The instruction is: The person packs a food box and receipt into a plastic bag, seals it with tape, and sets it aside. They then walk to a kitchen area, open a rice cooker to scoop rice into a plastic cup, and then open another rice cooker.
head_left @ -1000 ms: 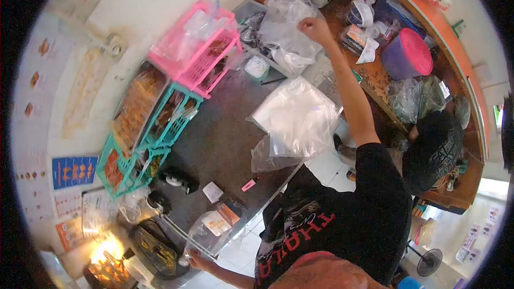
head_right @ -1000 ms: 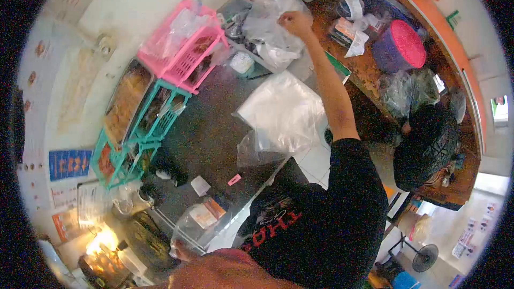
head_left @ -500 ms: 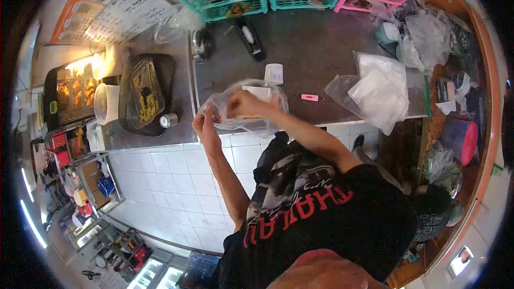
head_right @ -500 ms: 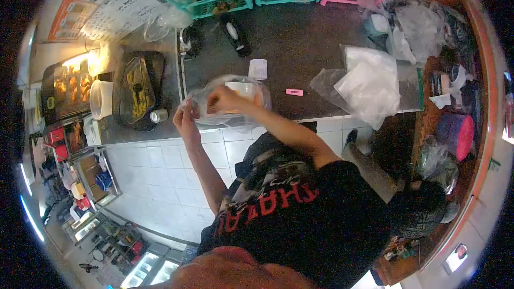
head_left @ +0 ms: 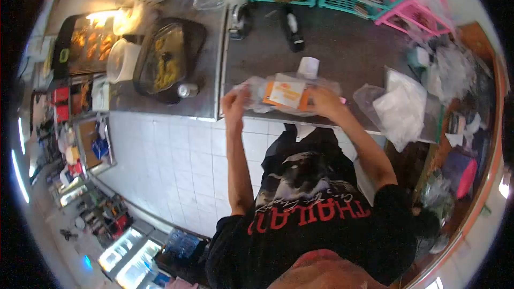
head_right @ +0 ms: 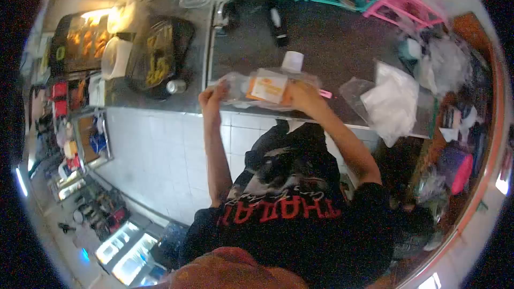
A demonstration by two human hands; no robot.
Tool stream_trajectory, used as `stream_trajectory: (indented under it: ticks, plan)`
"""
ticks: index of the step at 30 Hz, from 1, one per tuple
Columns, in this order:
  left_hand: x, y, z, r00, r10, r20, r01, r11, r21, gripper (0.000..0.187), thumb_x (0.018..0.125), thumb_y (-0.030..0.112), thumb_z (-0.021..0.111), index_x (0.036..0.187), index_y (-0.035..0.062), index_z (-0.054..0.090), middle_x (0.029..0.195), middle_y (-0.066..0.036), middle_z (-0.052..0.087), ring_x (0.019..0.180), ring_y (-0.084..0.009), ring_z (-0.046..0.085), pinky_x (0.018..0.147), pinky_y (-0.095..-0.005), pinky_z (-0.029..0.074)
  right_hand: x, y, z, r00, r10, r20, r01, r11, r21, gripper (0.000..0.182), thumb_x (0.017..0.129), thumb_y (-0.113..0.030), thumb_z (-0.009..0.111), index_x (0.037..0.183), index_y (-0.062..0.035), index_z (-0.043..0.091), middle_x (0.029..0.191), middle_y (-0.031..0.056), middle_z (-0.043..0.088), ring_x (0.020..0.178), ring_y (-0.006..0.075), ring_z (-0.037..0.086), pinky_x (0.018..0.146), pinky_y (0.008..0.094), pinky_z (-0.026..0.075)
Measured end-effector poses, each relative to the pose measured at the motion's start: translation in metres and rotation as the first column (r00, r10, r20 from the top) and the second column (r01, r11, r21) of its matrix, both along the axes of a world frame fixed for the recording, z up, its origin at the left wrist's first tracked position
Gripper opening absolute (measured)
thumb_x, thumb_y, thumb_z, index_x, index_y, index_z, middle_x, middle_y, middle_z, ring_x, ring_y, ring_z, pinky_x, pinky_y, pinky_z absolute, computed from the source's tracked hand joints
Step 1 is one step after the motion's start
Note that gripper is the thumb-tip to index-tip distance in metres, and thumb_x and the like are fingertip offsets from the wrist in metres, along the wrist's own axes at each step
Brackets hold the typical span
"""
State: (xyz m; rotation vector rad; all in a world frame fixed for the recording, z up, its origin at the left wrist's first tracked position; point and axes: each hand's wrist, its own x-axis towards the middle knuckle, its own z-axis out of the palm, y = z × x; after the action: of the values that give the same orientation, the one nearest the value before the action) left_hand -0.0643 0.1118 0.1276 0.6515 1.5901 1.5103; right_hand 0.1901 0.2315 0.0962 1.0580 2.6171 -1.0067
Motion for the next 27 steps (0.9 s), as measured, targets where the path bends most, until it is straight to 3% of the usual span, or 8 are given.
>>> stream_trajectory:
  ticks: [3,6,10,17,19,21,23,27]
  plan:
    - [0.015,0.004,0.013,0.999,-0.026,-0.035,0.026,1.0,-0.002,0.019,0.091,0.014,0.063,0.105,0.0024,0.07,0.079,0.0,0.065,0.068,-0.0048,0.055,0.058,-0.0205,0.042,0.007,0.008,0.049,0.974,-0.083,0.212,0.084,0.996,0.007,0.069,0.067,-0.047,0.078,0.111,0.003,0.058,0.109,0.0206,0.063,0.112,0.0332,0.058,0.091,0.0433,0.047]
    - [0.032,0.015,0.017,0.999,0.031,-0.039,-0.031,0.999,0.019,0.019,0.091,0.015,0.065,0.104,0.0031,0.07,0.079,0.001,0.064,0.067,-0.0044,0.054,0.057,-0.0196,0.041,-0.027,0.006,-0.01,1.0,-0.023,-0.018,0.023,1.0,0.012,0.071,0.066,-0.049,0.078,0.113,0.0,0.057,0.109,0.0219,0.062,0.106,0.0356,0.059,0.087,0.0483,0.047]
    - [0.03,0.009,0.014,0.993,0.057,-0.106,-0.059,0.998,-0.01,0.022,0.09,0.019,0.065,0.105,0.0041,0.07,0.081,0.001,0.065,0.074,-0.006,0.056,0.059,-0.0205,0.041,-0.071,-0.018,-0.082,0.967,-0.038,-0.251,0.153,0.875,0.459,0.073,0.069,-0.049,0.074,0.127,-0.0102,0.052,0.118,0.0204,0.059,0.109,0.0423,0.055,0.086,0.0615,0.042]
    - [0.04,0.013,0.017,0.98,0.132,-0.152,-0.124,0.99,0.063,0.022,0.09,0.016,0.063,0.106,0.0033,0.07,0.08,0.002,0.062,0.069,-0.0049,0.052,0.057,-0.0211,0.037,-0.064,-0.02,-0.076,0.989,-0.007,-0.149,0.073,0.894,0.443,0.056,0.078,-0.032,0.067,0.127,-0.0099,0.052,0.114,0.0242,0.06,0.103,0.0379,0.06,0.083,0.0516,0.048]
    - [0.044,0.017,0.016,0.977,0.144,-0.156,-0.138,0.989,0.044,0.023,0.09,0.016,0.063,0.108,0.0037,0.07,0.077,0.003,0.06,0.068,-0.0047,0.05,0.056,-0.021,0.036,-0.065,-0.016,-0.043,0.995,-0.037,-0.098,0.057,0.976,0.208,0.052,0.081,-0.026,0.061,0.127,-0.0057,0.05,0.112,0.0268,0.059,0.09,0.0375,0.065,0.073,0.0479,0.053]
    - [0.054,0.021,0.029,0.969,0.143,-0.203,-0.141,0.99,0.027,0.024,0.092,0.016,0.06,0.111,0.0041,0.069,0.086,0.003,0.062,0.072,-0.0043,0.05,0.06,-0.0198,0.038,-0.105,-0.023,-0.15,0.995,-0.065,-0.078,0.087,0.939,0.331,0.047,0.083,-0.021,0.057,0.125,-0.0016,0.051,0.108,0.027,0.062,0.082,0.0367,0.067,0.066,0.0457,0.054]
    - [0.047,0.017,0.018,0.965,0.137,-0.223,-0.136,0.99,0.022,0.025,0.093,0.019,0.059,0.11,0.0037,0.069,0.086,0.003,0.061,0.073,-0.0046,0.05,0.059,-0.0204,0.036,-0.092,-0.025,-0.096,0.984,-0.096,-0.153,0.13,0.965,0.227,0.07,0.066,-0.031,0.072,0.125,0.0001,0.051,0.114,0.0313,0.057,0.091,0.0436,0.063,0.074,0.0511,0.052]
    - [0.043,0.014,0.014,0.941,0.184,-0.284,-0.163,0.982,0.096,0.028,0.092,0.02,0.06,0.112,0.002,0.067,0.085,0.001,0.062,0.074,-0.0064,0.052,0.061,-0.022,0.039,-0.047,-0.011,-0.051,0.863,0.097,-0.496,0.012,0.977,0.212,0.051,0.069,-0.024,0.069,0.115,-0.0031,0.059,0.101,0.0234,0.064,0.086,0.0356,0.066,0.072,0.0445,0.053]
